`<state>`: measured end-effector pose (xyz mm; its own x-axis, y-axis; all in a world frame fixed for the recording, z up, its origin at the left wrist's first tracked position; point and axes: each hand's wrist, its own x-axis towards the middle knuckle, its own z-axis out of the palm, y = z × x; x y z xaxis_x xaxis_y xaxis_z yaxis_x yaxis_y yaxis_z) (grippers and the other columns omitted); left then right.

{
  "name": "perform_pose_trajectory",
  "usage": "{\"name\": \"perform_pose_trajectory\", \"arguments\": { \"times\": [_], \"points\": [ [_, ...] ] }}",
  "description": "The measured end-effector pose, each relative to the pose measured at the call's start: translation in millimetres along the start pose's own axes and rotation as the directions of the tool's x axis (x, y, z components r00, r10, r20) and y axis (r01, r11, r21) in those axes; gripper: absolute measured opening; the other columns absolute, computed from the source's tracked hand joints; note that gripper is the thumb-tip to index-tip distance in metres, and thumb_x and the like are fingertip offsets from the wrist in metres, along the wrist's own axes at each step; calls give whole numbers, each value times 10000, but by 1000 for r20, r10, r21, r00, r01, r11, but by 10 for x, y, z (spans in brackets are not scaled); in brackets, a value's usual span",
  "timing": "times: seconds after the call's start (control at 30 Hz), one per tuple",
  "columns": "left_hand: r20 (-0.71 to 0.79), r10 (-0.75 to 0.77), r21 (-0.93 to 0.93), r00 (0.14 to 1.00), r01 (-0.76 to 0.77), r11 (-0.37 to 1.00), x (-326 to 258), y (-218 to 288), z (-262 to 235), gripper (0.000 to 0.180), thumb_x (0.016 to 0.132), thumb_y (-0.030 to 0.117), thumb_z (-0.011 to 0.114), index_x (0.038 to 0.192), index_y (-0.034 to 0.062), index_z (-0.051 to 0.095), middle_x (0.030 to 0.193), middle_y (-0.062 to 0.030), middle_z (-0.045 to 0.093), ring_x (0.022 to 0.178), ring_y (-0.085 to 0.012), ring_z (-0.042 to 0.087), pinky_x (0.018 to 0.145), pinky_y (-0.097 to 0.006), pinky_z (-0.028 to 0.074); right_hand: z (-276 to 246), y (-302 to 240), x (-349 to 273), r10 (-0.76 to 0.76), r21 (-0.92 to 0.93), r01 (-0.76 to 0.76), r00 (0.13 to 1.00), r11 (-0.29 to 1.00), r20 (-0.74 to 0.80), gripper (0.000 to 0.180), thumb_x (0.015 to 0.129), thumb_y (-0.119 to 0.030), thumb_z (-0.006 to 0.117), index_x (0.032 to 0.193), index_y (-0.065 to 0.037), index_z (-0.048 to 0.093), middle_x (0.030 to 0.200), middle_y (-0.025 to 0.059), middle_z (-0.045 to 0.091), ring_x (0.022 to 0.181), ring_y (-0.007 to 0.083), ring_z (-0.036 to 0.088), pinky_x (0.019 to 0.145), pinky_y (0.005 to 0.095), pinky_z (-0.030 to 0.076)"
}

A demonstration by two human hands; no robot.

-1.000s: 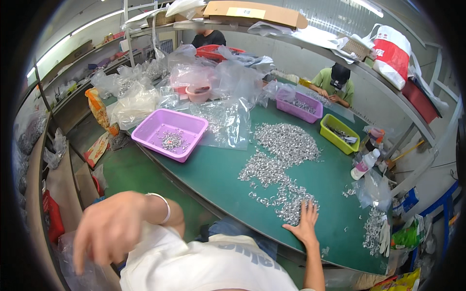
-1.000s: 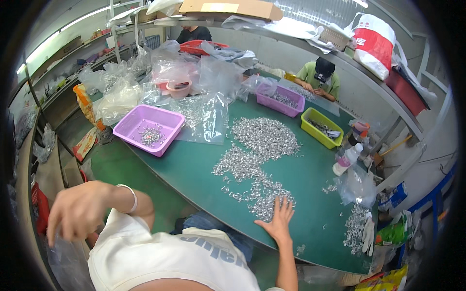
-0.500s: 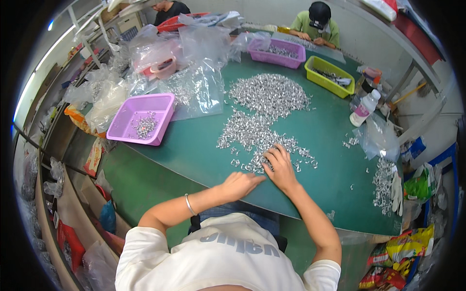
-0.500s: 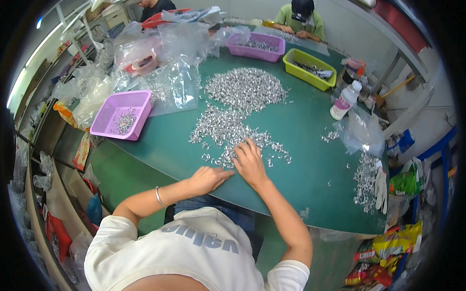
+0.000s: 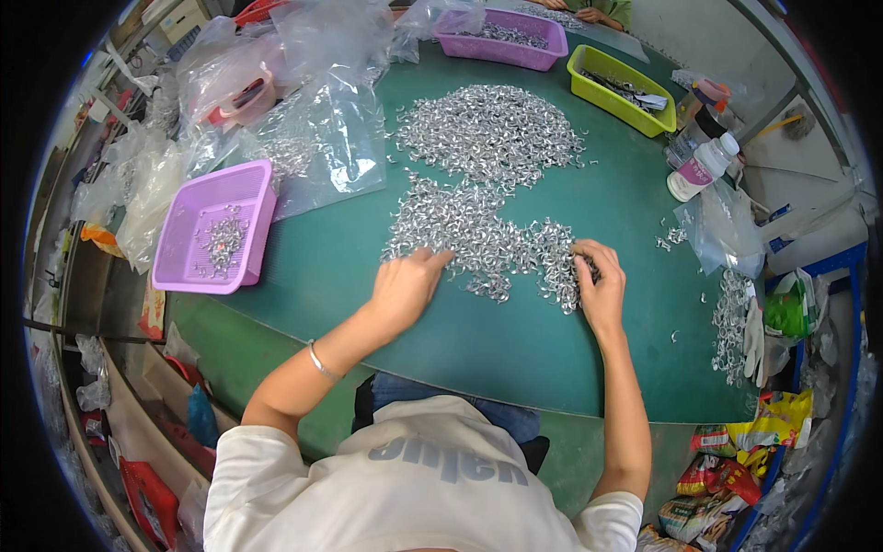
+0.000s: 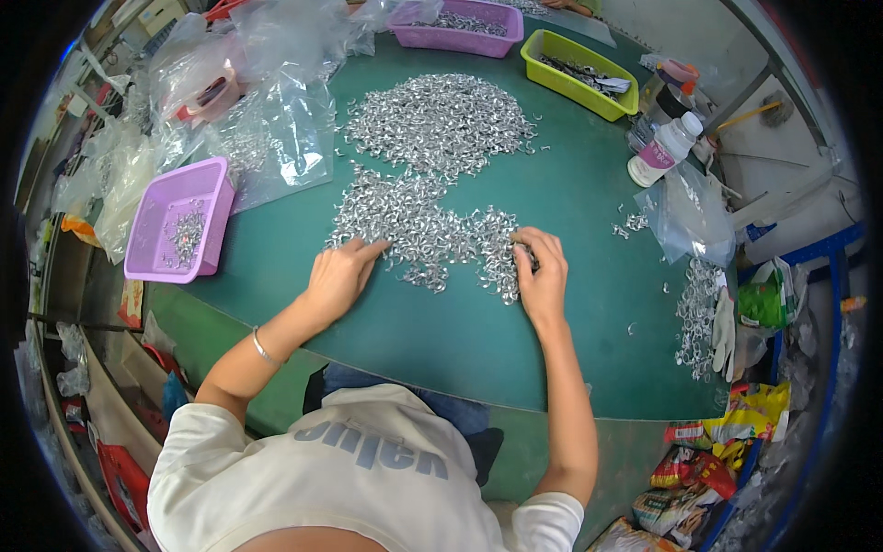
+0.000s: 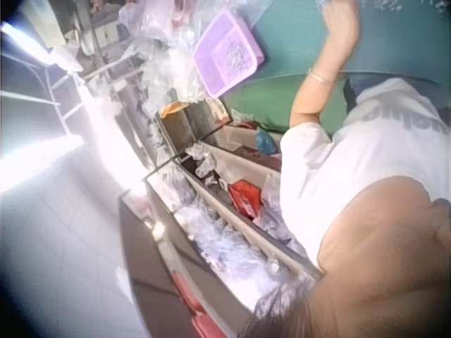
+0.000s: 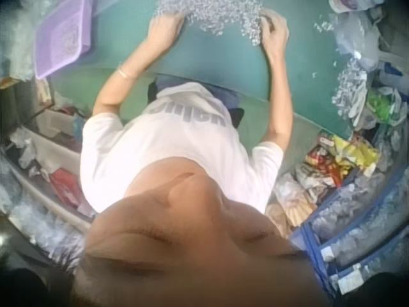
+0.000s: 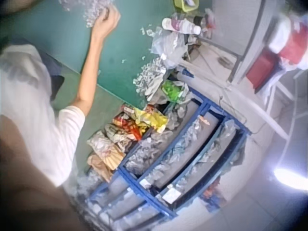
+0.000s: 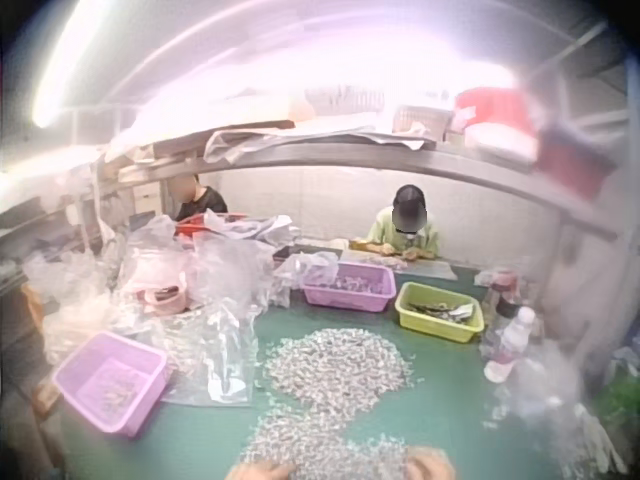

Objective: The person sorts through a large pile of small silver metal components on a green workbench, picking up individual pieces, checking them, and placing some into a purple tray.

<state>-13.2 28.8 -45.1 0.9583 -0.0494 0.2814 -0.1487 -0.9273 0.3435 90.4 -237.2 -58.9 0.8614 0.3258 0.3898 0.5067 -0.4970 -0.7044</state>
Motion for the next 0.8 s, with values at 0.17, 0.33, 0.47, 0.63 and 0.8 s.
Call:
{"name": "perform_pose_trajectory", "arguments": {
  "times": [0.17, 0.33, 0.47, 0.63, 0.8],
  "points": [
    [255, 271, -99, 928, -253, 962, -85, 334, 156, 401, 704, 68, 514, 1100, 120, 556, 723, -96, 539, 530, -269, 572, 452, -363, 455, 67, -447, -349, 16, -309, 65, 967, 949, 254, 553, 707, -235, 663, 1200, -98, 454, 1259, 107, 404, 1182, 301, 339, 969, 498, 195],
    [281, 231, -69, 931, -220, 973, 50, 215, 195, 410, 693, 63, 522, 1100, 110, 559, 718, -96, 537, 534, -258, 579, 452, -359, 464, 164, -830, -589, 30, -388, 172, 886, 906, 463, 539, 708, -224, 653, 1194, -103, 454, 1231, 102, 411, 1179, 294, 344, 977, 553, 187],
    [153, 65, -15, 986, -64, 998, 57, 2, 164, 344, 732, 46, 551, 1061, 134, 597, 645, -85, 501, 480, -262, 528, 425, -363, 426, 207, -751, -673, -95, -228, 237, 860, 944, 501, 368, 729, -130, 612, 1082, -69, 524, 1107, 86, 478, 1126, 277, 408, 978, 531, 232],
    [180, -25, 0, 983, 25, 1000, 57, -9, 38, 330, 757, 52, 539, 1072, 135, 589, 626, -93, 475, 474, -279, 511, 423, -379, 407, 36, -459, -626, -160, -164, 214, 942, 963, 295, 185, 728, -7, 568, 908, -40, 592, 925, 85, 537, 932, 258, 510, 868, 405, 351],
    [198, 76, -136, 977, -50, 989, -69, 206, 13, 441, 718, 37, 515, 1145, 140, 544, 631, -75, 481, 461, -263, 519, 403, -355, 415, -128, -400, -593, 48, -416, -47, 999, 908, -8, 187, 712, -6, 606, 897, -39, 602, 924, 87, 536, 918, 263, 489, 802, 375, 341]
  ]
}}
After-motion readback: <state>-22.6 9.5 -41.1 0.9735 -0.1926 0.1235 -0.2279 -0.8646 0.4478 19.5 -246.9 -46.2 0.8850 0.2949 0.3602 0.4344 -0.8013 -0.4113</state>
